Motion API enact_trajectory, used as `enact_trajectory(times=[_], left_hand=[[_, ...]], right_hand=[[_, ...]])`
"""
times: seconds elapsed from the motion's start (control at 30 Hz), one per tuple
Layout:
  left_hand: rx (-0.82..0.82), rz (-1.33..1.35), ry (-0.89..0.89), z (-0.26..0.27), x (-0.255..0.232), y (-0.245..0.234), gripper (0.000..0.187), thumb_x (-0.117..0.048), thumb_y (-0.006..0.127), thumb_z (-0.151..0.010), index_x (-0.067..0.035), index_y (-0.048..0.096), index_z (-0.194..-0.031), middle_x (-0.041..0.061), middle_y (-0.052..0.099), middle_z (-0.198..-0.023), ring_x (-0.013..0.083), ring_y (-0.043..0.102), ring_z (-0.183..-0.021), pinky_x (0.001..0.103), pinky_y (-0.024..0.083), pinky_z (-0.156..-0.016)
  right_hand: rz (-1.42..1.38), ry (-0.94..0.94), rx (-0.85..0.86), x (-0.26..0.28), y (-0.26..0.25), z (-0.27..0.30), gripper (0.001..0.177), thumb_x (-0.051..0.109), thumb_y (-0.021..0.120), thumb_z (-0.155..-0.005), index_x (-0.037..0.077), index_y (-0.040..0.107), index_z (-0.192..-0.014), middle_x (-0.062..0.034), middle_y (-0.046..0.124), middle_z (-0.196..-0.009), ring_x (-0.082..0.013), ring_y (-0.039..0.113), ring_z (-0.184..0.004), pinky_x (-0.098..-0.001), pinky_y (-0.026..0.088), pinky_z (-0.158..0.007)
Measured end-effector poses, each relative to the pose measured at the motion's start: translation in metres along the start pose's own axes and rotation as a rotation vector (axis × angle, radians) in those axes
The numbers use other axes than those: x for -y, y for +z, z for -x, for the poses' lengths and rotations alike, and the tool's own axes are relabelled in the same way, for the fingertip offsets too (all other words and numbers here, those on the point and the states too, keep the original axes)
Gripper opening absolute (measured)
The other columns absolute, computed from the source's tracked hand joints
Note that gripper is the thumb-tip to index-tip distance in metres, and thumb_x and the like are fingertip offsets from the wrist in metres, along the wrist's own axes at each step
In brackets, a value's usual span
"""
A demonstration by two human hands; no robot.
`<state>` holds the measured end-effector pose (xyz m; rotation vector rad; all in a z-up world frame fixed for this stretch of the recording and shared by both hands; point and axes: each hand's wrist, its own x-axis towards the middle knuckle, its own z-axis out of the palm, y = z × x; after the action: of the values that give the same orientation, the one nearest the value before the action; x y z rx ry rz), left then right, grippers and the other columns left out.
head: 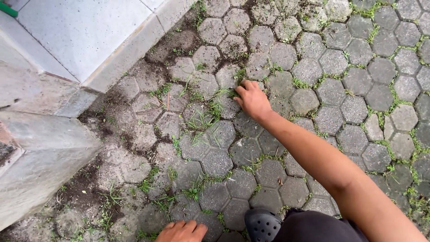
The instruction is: Pulling weeds from the gaps between hexagonal paving stones by hand and disposing of them in a black trash bag.
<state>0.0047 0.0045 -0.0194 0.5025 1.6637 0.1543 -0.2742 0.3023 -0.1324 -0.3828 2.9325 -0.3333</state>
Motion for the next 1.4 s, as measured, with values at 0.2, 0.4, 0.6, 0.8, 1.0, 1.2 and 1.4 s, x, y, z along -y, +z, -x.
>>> enact_trajectory(times=[0.2, 0.4, 0.6, 0.8, 1.0, 1.2, 1.4], left_hand=[[-0.01, -0.017, 0.04, -0.002, 0.005, -0.001, 0.061, -0.072, 0.041, -0.109, -0.02, 0.044, -0.14, 0.011, 0.05, -0.129, 0.0337, 0.049, -0.121, 0.051, 0.038, -0.105], [-0.01, 0.004, 0.069, 0.008, 0.001, -0.013, 0.06, -0.068, 0.045, -0.109, -0.017, 0.043, -0.142, 0.012, 0.048, -0.129, 0.0341, 0.049, -0.12, 0.053, 0.038, -0.104], [-0.018, 0.006, 0.017, -0.014, 0.012, 0.006, 0.058, -0.073, 0.042, -0.108, -0.022, 0.045, -0.137, 0.009, 0.05, -0.123, 0.031, 0.051, -0.115, 0.053, 0.038, -0.105], [-0.185, 0.006, 0.04, -0.032, 0.025, 0.032, 0.05, -0.072, 0.043, -0.111, -0.026, 0.05, -0.128, 0.007, 0.048, -0.107, 0.0285, 0.051, -0.098, 0.053, 0.038, -0.096], [-0.617, -0.058, 0.084, -0.04, 0.026, 0.048, 0.052, -0.079, 0.046, -0.109, -0.028, 0.056, -0.103, 0.003, 0.038, -0.078, 0.0229, 0.046, -0.065, 0.043, 0.042, -0.07], [-0.069, 0.023, 0.131, -0.007, 0.016, -0.012, 0.056, -0.066, 0.044, -0.109, -0.019, 0.045, -0.139, 0.011, 0.051, -0.125, 0.0334, 0.052, -0.113, 0.056, 0.038, -0.104], [-0.101, 0.038, 0.118, -0.001, 0.014, -0.009, 0.056, -0.067, 0.041, -0.11, -0.019, 0.046, -0.139, 0.011, 0.051, -0.121, 0.0332, 0.053, -0.111, 0.055, 0.038, -0.103]], right_hand=[[-0.157, -0.23, -0.087, -0.005, -0.01, 0.01, 0.022, -0.004, 0.048, -0.1, -0.003, 0.071, -0.102, -0.0121, 0.068, -0.088, -0.0295, 0.062, -0.081, -0.0396, 0.062, -0.072], [-0.626, 0.28, -0.097, -0.002, -0.066, -0.017, 0.015, -0.005, 0.06, -0.097, 0.003, 0.068, -0.107, -0.0142, 0.072, -0.109, -0.0212, 0.069, -0.091, -0.0251, 0.065, -0.083], [-0.152, 0.183, 0.181, 0.002, -0.061, -0.053, 0.067, 0.018, 0.065, -0.095, 0.024, 0.036, -0.155, -0.0196, 0.035, -0.152, -0.0288, 0.065, -0.101, -0.0352, 0.064, -0.073], [-0.044, -0.113, 0.052, -0.014, -0.023, -0.046, 0.011, 0.002, 0.06, -0.101, 0.001, 0.068, -0.108, -0.0109, 0.066, -0.097, -0.029, 0.065, -0.088, -0.0439, 0.063, -0.088], [-0.337, 0.008, 0.155, 0.006, -0.039, -0.005, 0.022, -0.001, 0.057, -0.096, 0.006, 0.071, -0.113, -0.0116, 0.069, -0.111, -0.0259, 0.069, -0.1, -0.0368, 0.058, -0.1], [-0.065, -0.055, 0.193, 0.026, -0.021, 0.0, 0.055, 0.037, 0.058, -0.096, 0.015, 0.048, -0.146, -0.0218, 0.047, -0.138, -0.0393, 0.043, -0.128, -0.0546, 0.055, -0.096], [-0.195, -0.109, 0.297, 0.059, -0.038, 0.001, 0.022, -0.004, 0.054, -0.097, 0.007, 0.068, -0.11, -0.0136, 0.064, -0.109, -0.03, 0.071, -0.077, -0.0359, 0.073, -0.059]])
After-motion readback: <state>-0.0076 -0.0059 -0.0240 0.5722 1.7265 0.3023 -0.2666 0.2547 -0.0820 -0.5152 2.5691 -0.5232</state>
